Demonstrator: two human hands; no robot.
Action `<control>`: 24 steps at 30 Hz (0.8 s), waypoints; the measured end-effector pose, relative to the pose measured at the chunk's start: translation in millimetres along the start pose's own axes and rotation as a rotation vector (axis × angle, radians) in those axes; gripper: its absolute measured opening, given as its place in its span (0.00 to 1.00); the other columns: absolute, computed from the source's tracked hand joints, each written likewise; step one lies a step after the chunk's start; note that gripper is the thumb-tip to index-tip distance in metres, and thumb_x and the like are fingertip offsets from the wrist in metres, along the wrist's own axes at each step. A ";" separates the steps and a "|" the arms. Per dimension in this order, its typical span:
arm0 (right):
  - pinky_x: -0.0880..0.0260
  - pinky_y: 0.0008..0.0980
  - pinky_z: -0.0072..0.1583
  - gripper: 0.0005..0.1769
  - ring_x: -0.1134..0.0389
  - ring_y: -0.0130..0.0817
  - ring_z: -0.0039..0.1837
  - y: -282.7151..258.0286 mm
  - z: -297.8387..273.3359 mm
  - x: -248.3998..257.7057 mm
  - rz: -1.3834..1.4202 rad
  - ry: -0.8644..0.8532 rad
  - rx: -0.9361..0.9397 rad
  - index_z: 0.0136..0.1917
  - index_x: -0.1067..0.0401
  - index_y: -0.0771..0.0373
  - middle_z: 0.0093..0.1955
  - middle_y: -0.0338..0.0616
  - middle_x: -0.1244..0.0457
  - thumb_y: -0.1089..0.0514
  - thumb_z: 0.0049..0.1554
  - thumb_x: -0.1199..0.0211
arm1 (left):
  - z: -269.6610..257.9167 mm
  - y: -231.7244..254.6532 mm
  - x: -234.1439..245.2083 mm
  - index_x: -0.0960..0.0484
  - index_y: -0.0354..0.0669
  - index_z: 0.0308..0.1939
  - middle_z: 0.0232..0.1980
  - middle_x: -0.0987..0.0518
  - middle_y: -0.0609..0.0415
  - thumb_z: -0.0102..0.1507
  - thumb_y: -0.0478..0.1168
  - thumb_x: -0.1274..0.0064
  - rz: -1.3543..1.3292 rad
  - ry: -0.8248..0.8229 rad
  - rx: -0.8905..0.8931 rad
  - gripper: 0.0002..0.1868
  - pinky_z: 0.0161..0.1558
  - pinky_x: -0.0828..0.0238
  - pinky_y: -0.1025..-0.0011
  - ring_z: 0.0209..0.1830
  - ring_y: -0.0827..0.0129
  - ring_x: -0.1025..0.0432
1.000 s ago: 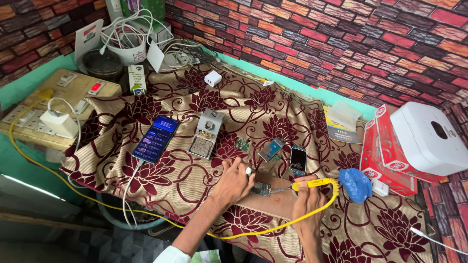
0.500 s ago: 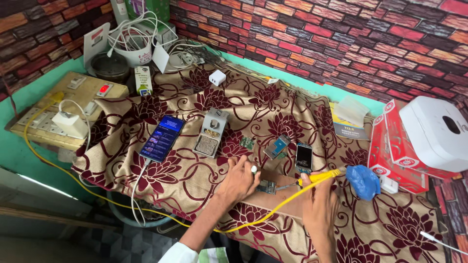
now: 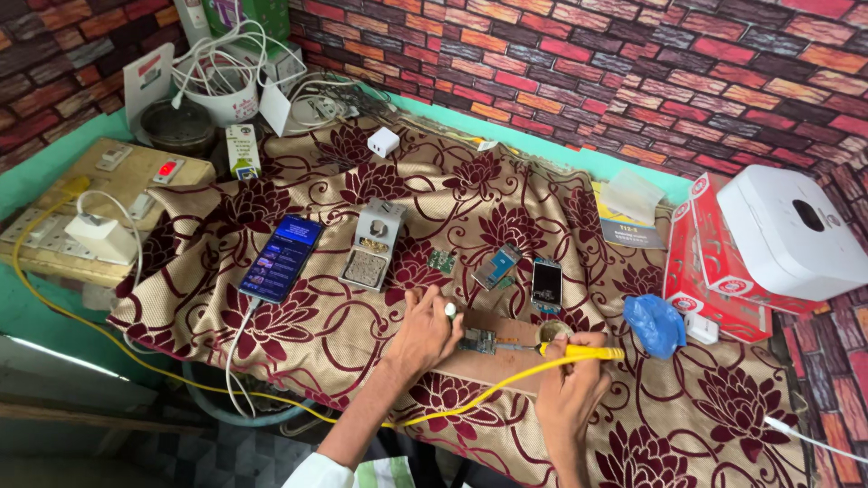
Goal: The person uses a soldering iron and solder wire to solder components on a small circuit board. They repeatedly apply heat and solder to specific points on the board while holding it steady with the other hand.
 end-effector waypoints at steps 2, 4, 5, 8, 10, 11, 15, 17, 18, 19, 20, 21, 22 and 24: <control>0.40 0.38 0.42 0.08 0.40 0.34 0.36 6.8 -11.7 -0.1 -0.032 0.076 0.168 0.46 0.40 0.64 0.34 0.47 0.42 0.62 0.65 0.43 | -0.9 0.4 -0.5 0.30 0.32 0.40 0.33 0.27 0.46 0.70 0.45 0.57 0.023 0.012 0.008 0.16 0.54 0.41 0.45 0.50 0.53 0.34; 0.43 0.35 0.38 0.09 0.42 0.31 0.34 19.6 -24.2 -4.4 0.042 0.112 0.124 0.46 0.41 0.64 0.35 0.45 0.43 0.60 0.66 0.44 | 1.1 -0.6 1.3 0.29 0.32 0.39 0.33 0.27 0.45 0.70 0.45 0.57 0.024 0.014 0.007 0.16 0.54 0.41 0.45 0.51 0.52 0.34; 0.46 0.32 0.33 0.09 0.44 0.28 0.31 29.0 -32.2 -8.0 0.128 0.106 -0.006 0.46 0.41 0.65 0.34 0.43 0.42 0.60 0.64 0.44 | 1.2 -0.1 2.0 0.29 0.32 0.39 0.34 0.27 0.45 0.70 0.44 0.57 0.011 0.007 0.004 0.16 0.53 0.41 0.46 0.51 0.52 0.34; 0.50 0.29 0.33 0.11 0.47 0.27 0.29 52.7 -55.2 -14.6 0.054 0.240 -0.073 0.46 0.41 0.65 0.31 0.40 0.44 0.57 0.66 0.44 | 2.0 1.2 6.6 0.27 0.33 0.38 0.36 0.25 0.45 0.70 0.43 0.57 -0.019 0.069 -0.034 0.14 0.52 0.42 0.47 0.49 0.51 0.33; 0.49 0.27 0.35 0.13 0.48 0.27 0.31 67.4 -64.1 -21.3 0.092 0.381 -0.059 0.48 0.43 0.64 0.31 0.40 0.46 0.55 0.69 0.46 | 3.5 1.5 9.3 0.27 0.33 0.38 0.36 0.24 0.45 0.70 0.42 0.57 -0.028 0.110 -0.052 0.14 0.52 0.42 0.48 0.48 0.51 0.32; 0.48 0.24 0.35 0.13 0.47 0.25 0.32 74.2 -68.0 -26.7 0.213 0.451 -0.075 0.50 0.44 0.64 0.33 0.39 0.46 0.54 0.71 0.48 | 4.5 1.3 9.9 0.28 0.33 0.38 0.36 0.25 0.45 0.70 0.42 0.57 -0.027 0.117 -0.053 0.14 0.52 0.42 0.49 0.46 0.51 0.31; 0.45 0.22 0.30 0.14 0.48 0.23 0.31 101.2 -70.8 -39.4 0.446 0.584 -0.121 0.51 0.48 0.63 0.35 0.40 0.48 0.52 0.71 0.51 | 0.9 0.5 9.5 0.29 0.31 0.41 0.33 0.25 0.47 0.72 0.42 0.57 -0.108 0.080 -0.040 0.14 0.58 0.39 0.55 0.34 0.58 0.30; 0.48 0.22 0.30 0.15 0.48 0.24 0.30 111.6 -70.4 -41.4 0.462 0.593 -0.114 0.51 0.49 0.63 0.35 0.41 0.47 0.51 0.72 0.52 | 1.0 -0.1 5.4 0.29 0.33 0.40 0.29 0.27 0.48 0.71 0.43 0.58 -0.071 0.037 -0.024 0.14 0.57 0.38 0.57 0.29 0.60 0.30; 0.50 0.22 0.30 0.16 0.48 0.25 0.30 116.0 -71.5 -41.5 0.471 0.592 -0.112 0.51 0.50 0.63 0.35 0.42 0.47 0.50 0.73 0.52 | -0.1 -0.7 3.0 0.29 0.34 0.39 0.28 0.27 0.49 0.71 0.43 0.58 -0.052 0.016 -0.011 0.14 0.56 0.38 0.58 0.27 0.61 0.30; 0.49 0.22 0.29 0.16 0.48 0.25 0.29 121.0 -72.0 -40.8 0.480 0.604 -0.133 0.50 0.50 0.63 0.35 0.42 0.47 0.49 0.73 0.53 | -0.2 -2.5 -1.0 0.30 0.35 0.41 0.25 0.28 0.50 0.71 0.44 0.59 -0.066 -0.044 0.036 0.14 0.57 0.38 0.57 0.25 0.61 0.30; 0.49 0.22 0.28 0.17 0.49 0.24 0.29 125.3 -72.9 -39.8 0.489 0.613 -0.155 0.50 0.50 0.63 0.35 0.43 0.48 0.49 0.73 0.54 | -0.6 -4.3 -5.1 0.30 0.35 0.42 0.23 0.28 0.51 0.72 0.44 0.61 -0.080 -0.105 0.085 0.14 0.57 0.37 0.57 0.23 0.61 0.31; 0.49 0.21 0.27 0.17 0.49 0.24 0.28 128.8 -73.9 -40.5 0.499 0.623 -0.178 0.49 0.49 0.62 0.34 0.43 0.49 0.48 0.74 0.54 | -1.1 -7.1 -9.0 0.30 0.36 0.43 0.20 0.29 0.52 0.73 0.44 0.62 -0.094 -0.165 0.135 0.14 0.57 0.37 0.57 0.22 0.61 0.31; 0.50 0.21 0.28 0.17 0.49 0.25 0.28 131.4 -76.3 -40.8 0.492 0.639 -0.184 0.49 0.50 0.63 0.36 0.43 0.49 0.49 0.74 0.54 | -1.6 -8.9 -12.1 0.30 0.36 0.43 0.21 0.29 0.53 0.73 0.45 0.63 -0.083 -0.178 0.139 0.14 0.56 0.37 0.58 0.21 0.61 0.31; 0.50 0.21 0.29 0.17 0.50 0.25 0.29 135.8 -79.5 -41.1 0.476 0.674 -0.194 0.51 0.50 0.63 0.38 0.44 0.49 0.49 0.74 0.55 | -1.8 -11.9 -17.9 0.31 0.38 0.43 0.21 0.29 0.53 0.74 0.46 0.65 -0.062 -0.203 0.144 0.15 0.55 0.36 0.59 0.20 0.61 0.31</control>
Point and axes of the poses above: each hand's wrist, its own z-axis towards the middle knuckle, its own x-axis out of the back of the hand, y = z × x, the point moved 2 cm from there along z, towards the middle knuckle
